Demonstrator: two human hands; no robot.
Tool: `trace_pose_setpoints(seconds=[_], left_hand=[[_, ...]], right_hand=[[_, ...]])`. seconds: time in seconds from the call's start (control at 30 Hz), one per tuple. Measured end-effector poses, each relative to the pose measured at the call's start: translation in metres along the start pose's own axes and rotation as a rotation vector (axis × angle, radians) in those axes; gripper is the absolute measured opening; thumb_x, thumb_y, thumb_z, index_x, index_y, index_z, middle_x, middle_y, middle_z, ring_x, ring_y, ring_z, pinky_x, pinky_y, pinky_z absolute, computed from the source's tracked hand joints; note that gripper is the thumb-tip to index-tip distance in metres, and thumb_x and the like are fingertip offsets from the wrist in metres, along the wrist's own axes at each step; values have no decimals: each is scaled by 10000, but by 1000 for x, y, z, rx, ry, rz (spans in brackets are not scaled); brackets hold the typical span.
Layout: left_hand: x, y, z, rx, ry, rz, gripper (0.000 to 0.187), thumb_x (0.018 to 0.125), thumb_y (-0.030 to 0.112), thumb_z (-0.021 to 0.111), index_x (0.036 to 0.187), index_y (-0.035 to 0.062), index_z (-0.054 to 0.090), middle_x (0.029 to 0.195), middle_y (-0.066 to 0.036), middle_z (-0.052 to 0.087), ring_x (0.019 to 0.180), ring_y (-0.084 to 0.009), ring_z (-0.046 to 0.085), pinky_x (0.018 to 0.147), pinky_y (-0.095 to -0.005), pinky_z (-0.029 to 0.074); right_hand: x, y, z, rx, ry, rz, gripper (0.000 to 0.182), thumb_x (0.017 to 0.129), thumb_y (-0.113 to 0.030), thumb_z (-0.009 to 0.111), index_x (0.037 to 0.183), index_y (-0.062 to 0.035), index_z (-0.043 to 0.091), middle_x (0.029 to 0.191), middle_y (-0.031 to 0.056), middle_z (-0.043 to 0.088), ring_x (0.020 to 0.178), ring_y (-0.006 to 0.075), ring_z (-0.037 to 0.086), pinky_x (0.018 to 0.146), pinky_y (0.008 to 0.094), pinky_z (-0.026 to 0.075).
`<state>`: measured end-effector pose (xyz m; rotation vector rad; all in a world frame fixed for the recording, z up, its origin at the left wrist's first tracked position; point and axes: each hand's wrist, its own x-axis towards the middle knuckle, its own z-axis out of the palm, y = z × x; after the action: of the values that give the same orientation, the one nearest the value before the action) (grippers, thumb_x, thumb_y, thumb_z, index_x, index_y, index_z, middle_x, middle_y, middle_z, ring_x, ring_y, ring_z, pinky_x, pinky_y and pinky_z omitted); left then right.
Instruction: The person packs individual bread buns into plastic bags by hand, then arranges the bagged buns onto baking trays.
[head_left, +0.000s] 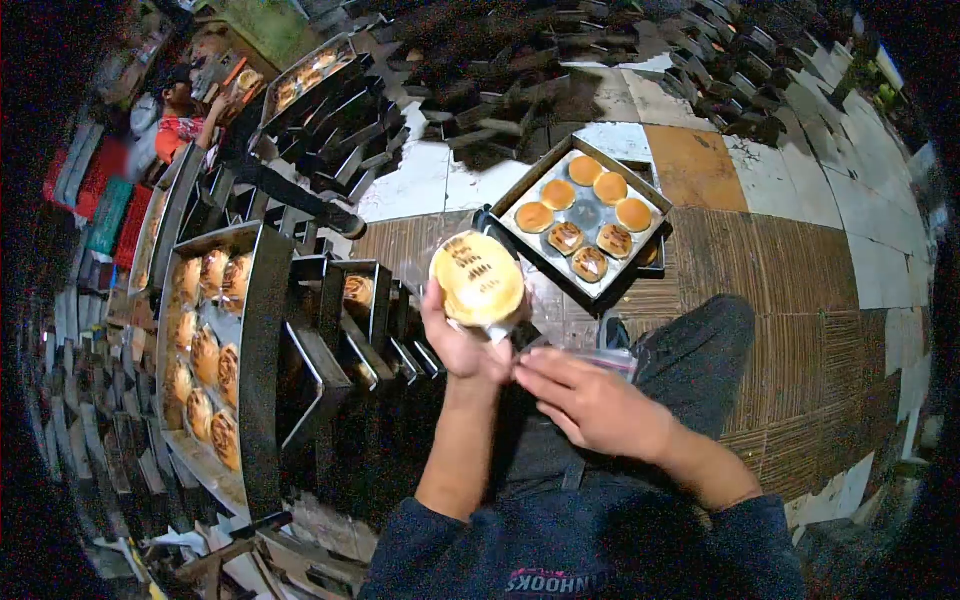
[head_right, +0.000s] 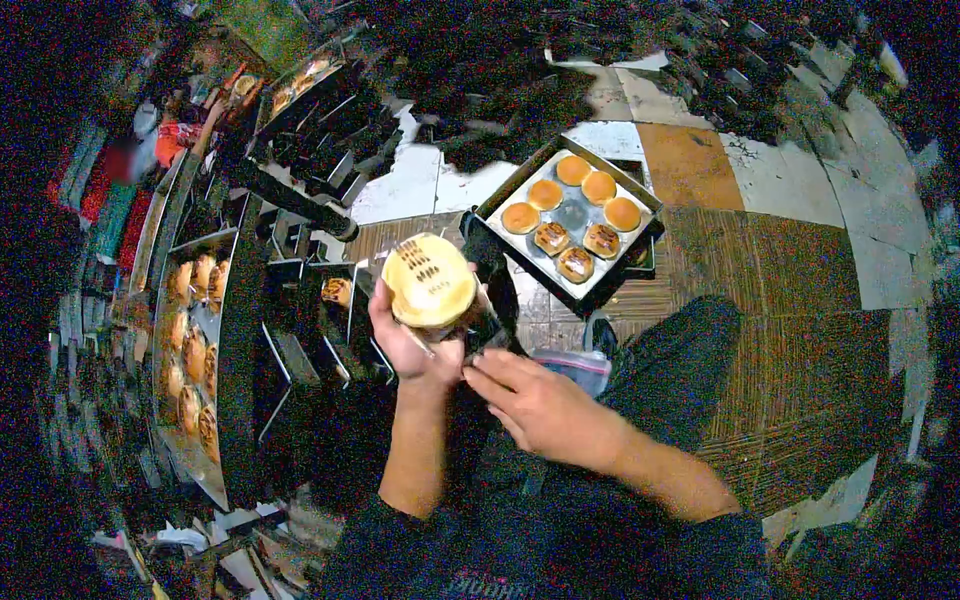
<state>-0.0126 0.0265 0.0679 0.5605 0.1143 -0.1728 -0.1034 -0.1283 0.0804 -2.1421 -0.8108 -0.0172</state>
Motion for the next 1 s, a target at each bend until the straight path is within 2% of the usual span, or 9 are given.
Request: trace_pose_setpoints(seconds=[0.27, 0.4, 0.47, 0.5, 0.57, 0.7, 0.77, 0.87, 1.0], left_hand=[[-1, -12, 15, 277, 148, -199, 416, 880, 278, 565, 1190, 1, 552, 1098, -135, 643, 956, -255, 651, 825, -386, 549], [17, 17, -10, 4, 134, -164, 434, 869, 275, 552, 1207, 4, 526, 1137, -152, 628, 1007, -284, 638, 865, -446, 541], [17, 32, -35, -120, -54, -252, 586, 874, 419, 481, 1306, 24, 476, 1277, -194, 551, 1130, -359, 567, 917, -516, 492], [12, 30, -36, -127, -22, -264, 595, 881, 433, 459, 1319, 31, 463, 1293, -199, 536, 1147, -361, 556, 912, -524, 494], [1, 24, -20, -40, 73, -287, 607, 897, 452, 419, 1338, 36, 441, 1312, -201, 520, 1160, -362, 550, 881, -518, 516], [-37, -9, -45, -355, -136, -497, 581, 960, 463, 391, 1360, 41, 391, 1273, -151, 541, 1095, -298, 586, 902, -472, 514], [-48, -25, -25, 495, 233, -331, 582, 975, 440, 443, 1387, 40, 351, 1183, -116, 567, 1021, -225, 590, 943, -373, 466], [-34, -35, -47, 1157, 70, 646, 365, 1000, 295, 463, 1152, -23, 559, 1077, -82, 646, 911, -151, 619, 819, -283, 496], [-34, 7, -41, 1244, 108, 598, 177, 934, 135, 595, 869, -24, 640, 906, -116, 671, 819, -169, 620, 779, -295, 498]], right_hand=[[33, 5, -10, 195, 101, -55, 121, 809, -95, 658, 821, -5, 579, 775, 137, 582, 755, 324, 602, 673, 397, 490], [18, -12, -48, 940, -384, -382, 114, 861, -107, 633, 813, -6, 612, 775, 114, 612, 744, 251, 622, 649, 337, 495], [15, 18, -64, 928, -592, -160, 125, 892, -109, 620, 833, 0, 633, 781, 117, 639, 773, 223, 648, 673, 329, 517], [10, 30, -52, 756, -419, 367, 108, 855, -113, 655, 865, -6, 644, 827, 124, 650, 795, 250, 649, 683, 347, 516], [21, 44, -16, -4, 369, 188, 178, 765, -116, 721, 903, -24, 659, 837, 104, 650, 812, 301, 638, 763, 395, 506], [34, 34, -11, -18, 657, -214, 214, 660, -50, 787, 850, -27, 692, 801, 75, 638, 731, 253, 607, 798, 409, 494], [36, 32, -7, 98, 778, -67, 115, 745, -57, 740, 839, -17, 688, 774, 82, 637, 716, 229, 603, 742, 347, 488], [31, 36, 9, 341, 848, 229, 75, 810, -72, 699, 845, -6, 697, 801, 93, 649, 741, 208, 604, 710, 308, 478], [34, 26, -3, 586, 759, 380, 100, 850, -83, 675, 885, 0, 717, 826, 105, 657, 777, 186, 608, 714, 275, 467]])
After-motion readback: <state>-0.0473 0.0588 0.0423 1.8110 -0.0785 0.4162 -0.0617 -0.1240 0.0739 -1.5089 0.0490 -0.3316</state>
